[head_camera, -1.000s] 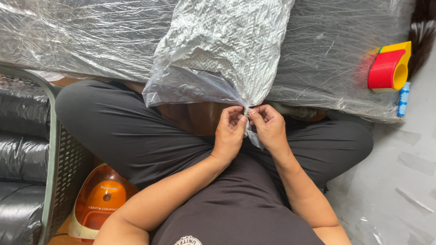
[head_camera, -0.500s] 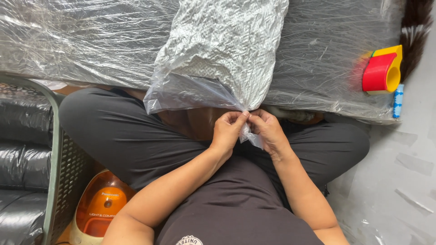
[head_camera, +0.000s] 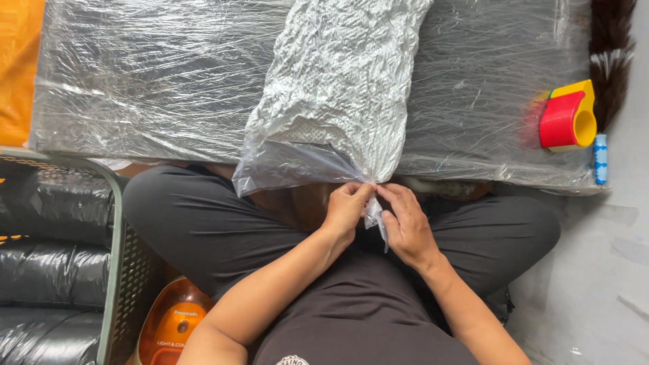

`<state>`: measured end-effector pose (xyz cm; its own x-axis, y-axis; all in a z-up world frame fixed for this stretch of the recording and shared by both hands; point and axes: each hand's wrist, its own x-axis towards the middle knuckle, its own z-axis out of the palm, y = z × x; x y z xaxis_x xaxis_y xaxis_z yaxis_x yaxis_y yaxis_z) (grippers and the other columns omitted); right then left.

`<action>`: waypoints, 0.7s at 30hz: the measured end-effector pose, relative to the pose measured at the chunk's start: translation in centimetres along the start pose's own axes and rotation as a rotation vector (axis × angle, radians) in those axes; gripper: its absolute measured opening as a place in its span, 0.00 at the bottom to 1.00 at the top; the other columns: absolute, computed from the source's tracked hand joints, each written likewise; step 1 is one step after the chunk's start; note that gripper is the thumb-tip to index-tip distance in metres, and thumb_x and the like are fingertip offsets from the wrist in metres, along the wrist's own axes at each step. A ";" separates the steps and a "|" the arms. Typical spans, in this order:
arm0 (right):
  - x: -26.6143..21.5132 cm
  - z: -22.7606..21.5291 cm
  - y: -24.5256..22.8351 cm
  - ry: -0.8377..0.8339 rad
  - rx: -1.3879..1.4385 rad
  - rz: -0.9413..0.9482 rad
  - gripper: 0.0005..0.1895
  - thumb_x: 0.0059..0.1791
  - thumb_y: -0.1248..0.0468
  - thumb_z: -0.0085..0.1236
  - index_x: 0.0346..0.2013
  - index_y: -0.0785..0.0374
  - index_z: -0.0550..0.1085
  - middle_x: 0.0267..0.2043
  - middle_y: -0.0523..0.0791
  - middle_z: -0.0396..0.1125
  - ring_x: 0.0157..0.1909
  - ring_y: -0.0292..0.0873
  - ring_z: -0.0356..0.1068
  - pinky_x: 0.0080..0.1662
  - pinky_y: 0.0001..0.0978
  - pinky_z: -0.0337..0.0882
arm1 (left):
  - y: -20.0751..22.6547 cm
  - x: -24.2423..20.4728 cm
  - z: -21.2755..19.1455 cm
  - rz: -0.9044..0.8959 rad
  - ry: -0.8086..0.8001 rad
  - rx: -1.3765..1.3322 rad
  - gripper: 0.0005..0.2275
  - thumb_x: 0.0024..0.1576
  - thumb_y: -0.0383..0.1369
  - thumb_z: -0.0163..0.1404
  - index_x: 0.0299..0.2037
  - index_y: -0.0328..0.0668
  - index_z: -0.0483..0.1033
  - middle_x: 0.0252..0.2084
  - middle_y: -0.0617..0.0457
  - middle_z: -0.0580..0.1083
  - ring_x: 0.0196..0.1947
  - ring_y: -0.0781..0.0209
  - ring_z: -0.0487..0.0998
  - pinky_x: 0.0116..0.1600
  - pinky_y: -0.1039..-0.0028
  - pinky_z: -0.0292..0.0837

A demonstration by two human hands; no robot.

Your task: Compressing a pillow using a vacuum hose inside a plastic bag, then rolling and taping it for final packaging.

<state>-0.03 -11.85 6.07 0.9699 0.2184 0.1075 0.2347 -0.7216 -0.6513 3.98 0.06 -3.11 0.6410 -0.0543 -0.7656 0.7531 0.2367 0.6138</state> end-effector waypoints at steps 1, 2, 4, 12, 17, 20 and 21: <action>-0.3 -0.1 0.1 0.002 0.004 -0.002 0.20 0.54 0.68 0.43 0.59 0.69 0.72 0.54 0.55 0.68 0.60 0.58 0.68 0.61 0.50 0.67 | 0.0 -0.1 0.0 0.002 0.004 0.002 0.10 0.47 0.38 0.60 0.31 0.39 0.83 0.24 0.55 0.72 0.27 0.68 0.72 0.27 0.82 0.69; -0.6 -0.3 0.3 -0.039 -0.057 -0.052 0.26 0.53 0.59 0.46 0.62 0.70 0.68 0.57 0.57 0.65 0.61 0.60 0.66 0.60 0.51 0.66 | 0.1 -0.1 0.2 -0.020 -0.029 -0.032 0.10 0.47 0.37 0.60 0.31 0.39 0.81 0.24 0.55 0.72 0.26 0.69 0.72 0.27 0.84 0.70; -0.6 -0.2 0.7 -0.075 -0.120 -0.102 0.35 0.52 0.49 0.49 0.66 0.72 0.64 0.61 0.59 0.61 0.62 0.62 0.64 0.59 0.52 0.65 | -0.1 0.1 0.5 -0.040 -0.063 -0.064 0.09 0.47 0.36 0.61 0.31 0.38 0.80 0.24 0.55 0.71 0.24 0.70 0.72 0.26 0.86 0.70; 0.3 1.2 3.0 0.199 -0.251 -0.153 0.07 0.49 0.68 0.59 0.42 0.61 0.78 0.39 0.41 0.69 0.41 0.45 0.74 0.45 0.37 0.74 | 0.8 -2.1 -1.4 0.101 -0.176 0.157 0.21 0.56 0.51 0.59 0.49 0.43 0.83 0.39 0.46 0.79 0.37 0.62 0.79 0.38 0.75 0.77; 0.2 1.5 3.2 0.132 -0.275 -0.263 0.17 0.46 0.69 0.59 0.50 0.61 0.75 0.43 0.45 0.66 0.45 0.49 0.71 0.47 0.43 0.72 | -0.2 -2.5 -1.9 0.093 -0.192 0.130 0.17 0.59 0.47 0.56 0.48 0.45 0.83 0.39 0.47 0.80 0.37 0.62 0.79 0.41 0.74 0.77; 0.5 1.8 4.2 0.160 -0.299 -0.306 0.17 0.47 0.66 0.60 0.50 0.62 0.75 0.45 0.46 0.66 0.47 0.50 0.71 0.49 0.44 0.71 | 0.0 -1.1 -1.7 0.095 -0.206 0.141 0.16 0.59 0.48 0.55 0.44 0.45 0.84 0.34 0.49 0.80 0.33 0.64 0.80 0.37 0.77 0.78; 0.1 1.9 4.5 0.178 -0.298 -0.307 0.15 0.48 0.65 0.60 0.49 0.63 0.75 0.45 0.47 0.67 0.47 0.51 0.71 0.48 0.44 0.72 | -0.2 -0.9 -1.7 0.096 -0.225 0.146 0.18 0.59 0.50 0.56 0.43 0.44 0.84 0.33 0.49 0.80 0.34 0.64 0.80 0.37 0.77 0.79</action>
<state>1.02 -13.81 1.72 0.8424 0.3543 0.4059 0.4960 -0.8043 -0.3272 3.00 1.67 -2.89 0.7150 -0.2562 -0.6505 0.6902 0.1101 0.7152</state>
